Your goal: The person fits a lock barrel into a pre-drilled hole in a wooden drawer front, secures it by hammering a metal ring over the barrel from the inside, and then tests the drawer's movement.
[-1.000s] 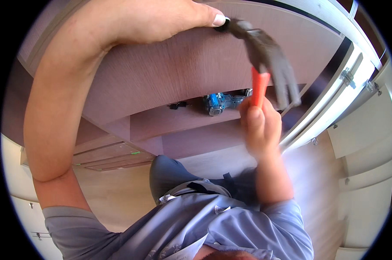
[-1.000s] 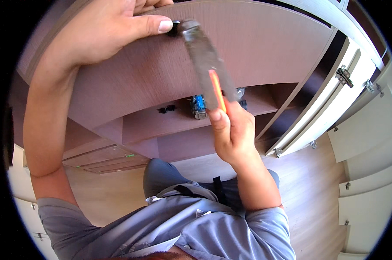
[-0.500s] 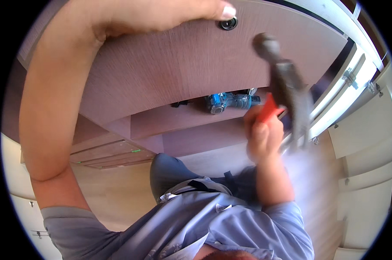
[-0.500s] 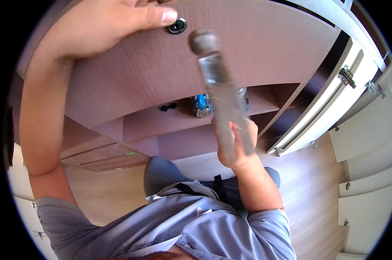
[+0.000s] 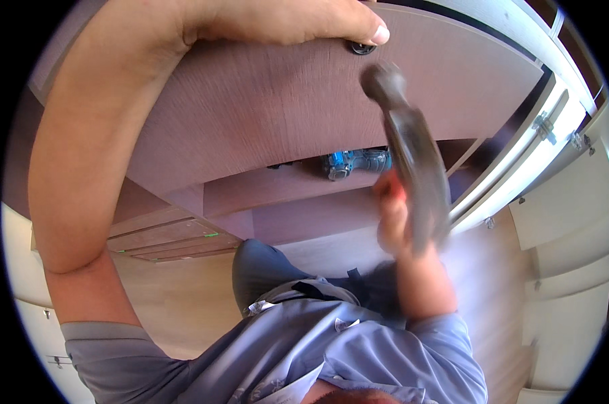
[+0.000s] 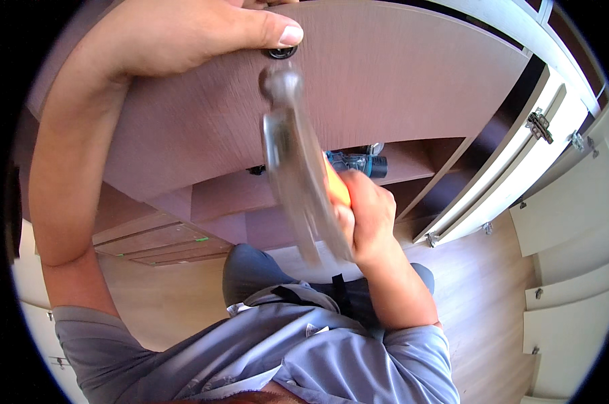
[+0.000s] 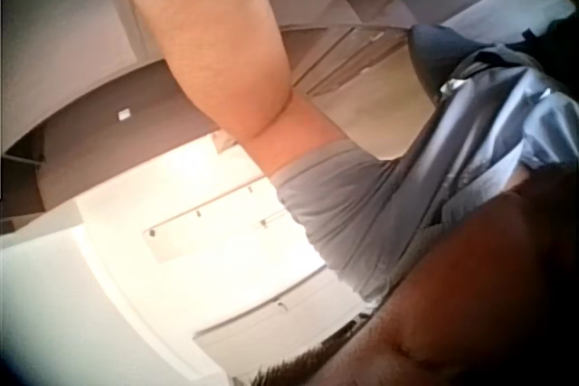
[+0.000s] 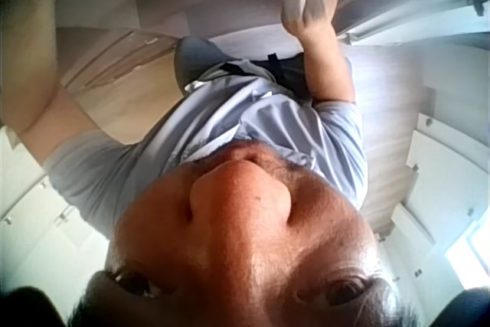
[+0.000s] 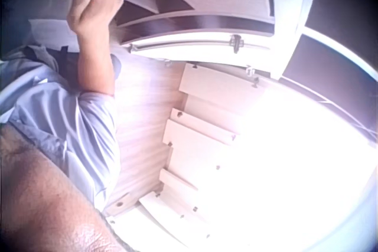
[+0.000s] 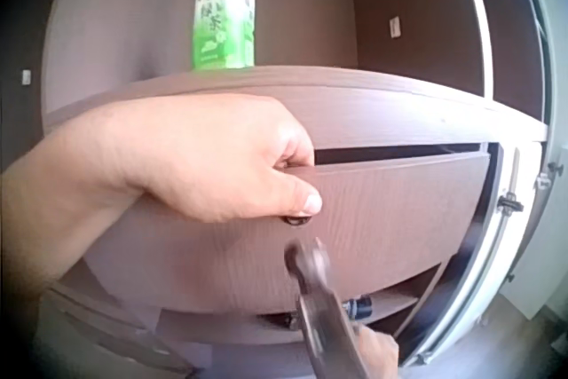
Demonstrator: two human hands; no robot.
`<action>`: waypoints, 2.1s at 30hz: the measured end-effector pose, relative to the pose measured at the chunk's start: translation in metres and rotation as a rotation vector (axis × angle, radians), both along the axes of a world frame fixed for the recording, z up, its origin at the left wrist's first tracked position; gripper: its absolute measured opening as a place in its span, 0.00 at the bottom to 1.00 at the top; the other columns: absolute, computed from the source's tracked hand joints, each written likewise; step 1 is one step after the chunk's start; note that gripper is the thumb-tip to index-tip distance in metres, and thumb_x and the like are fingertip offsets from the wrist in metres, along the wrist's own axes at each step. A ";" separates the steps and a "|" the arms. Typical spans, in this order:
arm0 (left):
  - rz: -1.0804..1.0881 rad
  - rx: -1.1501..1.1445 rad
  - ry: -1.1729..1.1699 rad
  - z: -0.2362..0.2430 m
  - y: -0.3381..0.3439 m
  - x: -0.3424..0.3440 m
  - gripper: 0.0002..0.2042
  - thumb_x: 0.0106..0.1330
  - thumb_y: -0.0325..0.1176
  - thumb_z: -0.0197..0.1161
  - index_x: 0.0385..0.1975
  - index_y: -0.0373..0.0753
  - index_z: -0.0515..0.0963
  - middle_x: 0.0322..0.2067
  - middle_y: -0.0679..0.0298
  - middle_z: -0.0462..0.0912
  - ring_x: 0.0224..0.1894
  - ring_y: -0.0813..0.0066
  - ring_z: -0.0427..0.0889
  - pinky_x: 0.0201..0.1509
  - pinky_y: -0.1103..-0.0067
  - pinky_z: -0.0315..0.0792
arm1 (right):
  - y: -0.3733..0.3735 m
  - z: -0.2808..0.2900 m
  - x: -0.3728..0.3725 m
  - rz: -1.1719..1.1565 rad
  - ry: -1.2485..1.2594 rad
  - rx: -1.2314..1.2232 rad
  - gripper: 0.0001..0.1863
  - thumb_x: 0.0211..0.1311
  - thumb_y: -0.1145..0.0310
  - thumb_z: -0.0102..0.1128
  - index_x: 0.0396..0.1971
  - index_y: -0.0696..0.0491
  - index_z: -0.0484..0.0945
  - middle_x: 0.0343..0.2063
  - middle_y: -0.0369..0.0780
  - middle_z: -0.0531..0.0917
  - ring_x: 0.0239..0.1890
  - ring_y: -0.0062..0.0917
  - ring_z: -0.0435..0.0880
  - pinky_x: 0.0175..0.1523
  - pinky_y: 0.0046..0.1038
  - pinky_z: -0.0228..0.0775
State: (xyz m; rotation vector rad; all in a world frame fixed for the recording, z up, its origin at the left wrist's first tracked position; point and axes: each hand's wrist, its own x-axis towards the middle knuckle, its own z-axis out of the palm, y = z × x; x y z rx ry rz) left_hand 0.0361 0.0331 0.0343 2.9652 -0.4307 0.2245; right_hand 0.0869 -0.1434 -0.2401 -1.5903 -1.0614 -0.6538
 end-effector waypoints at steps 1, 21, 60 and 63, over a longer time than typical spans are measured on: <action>0.034 0.004 -0.006 0.001 -0.004 0.000 0.18 0.69 0.41 0.62 0.39 0.28 0.85 0.31 0.49 0.87 0.34 0.60 0.85 0.42 0.71 0.77 | 0.000 0.001 0.002 -0.026 0.002 -0.023 0.21 0.74 0.53 0.54 0.39 0.60 0.79 0.24 0.48 0.79 0.24 0.46 0.82 0.32 0.37 0.75; -0.038 -0.086 -0.010 -0.014 0.011 -0.009 0.20 0.71 0.43 0.63 0.51 0.31 0.83 0.43 0.58 0.89 0.44 0.69 0.85 0.50 0.73 0.77 | -0.022 -0.020 -0.008 -0.110 0.018 -0.213 0.25 0.73 0.47 0.54 0.36 0.59 0.78 0.24 0.46 0.80 0.24 0.44 0.82 0.31 0.35 0.75; 0.042 0.112 -0.258 -0.031 0.014 -0.003 0.16 0.63 0.37 0.71 0.36 0.26 0.81 0.33 0.42 0.85 0.40 0.43 0.85 0.47 0.60 0.79 | -0.002 0.040 -0.009 -0.198 0.190 -0.022 0.33 0.77 0.39 0.43 0.32 0.56 0.79 0.18 0.33 0.74 0.23 0.20 0.73 0.30 0.26 0.63; 0.020 0.086 -0.137 -0.014 0.016 0.001 0.16 0.62 0.37 0.71 0.36 0.26 0.81 0.33 0.42 0.85 0.41 0.43 0.85 0.48 0.60 0.79 | -0.008 0.034 -0.004 -0.172 0.174 -0.087 0.34 0.76 0.38 0.42 0.33 0.56 0.80 0.16 0.34 0.74 0.20 0.22 0.72 0.28 0.26 0.62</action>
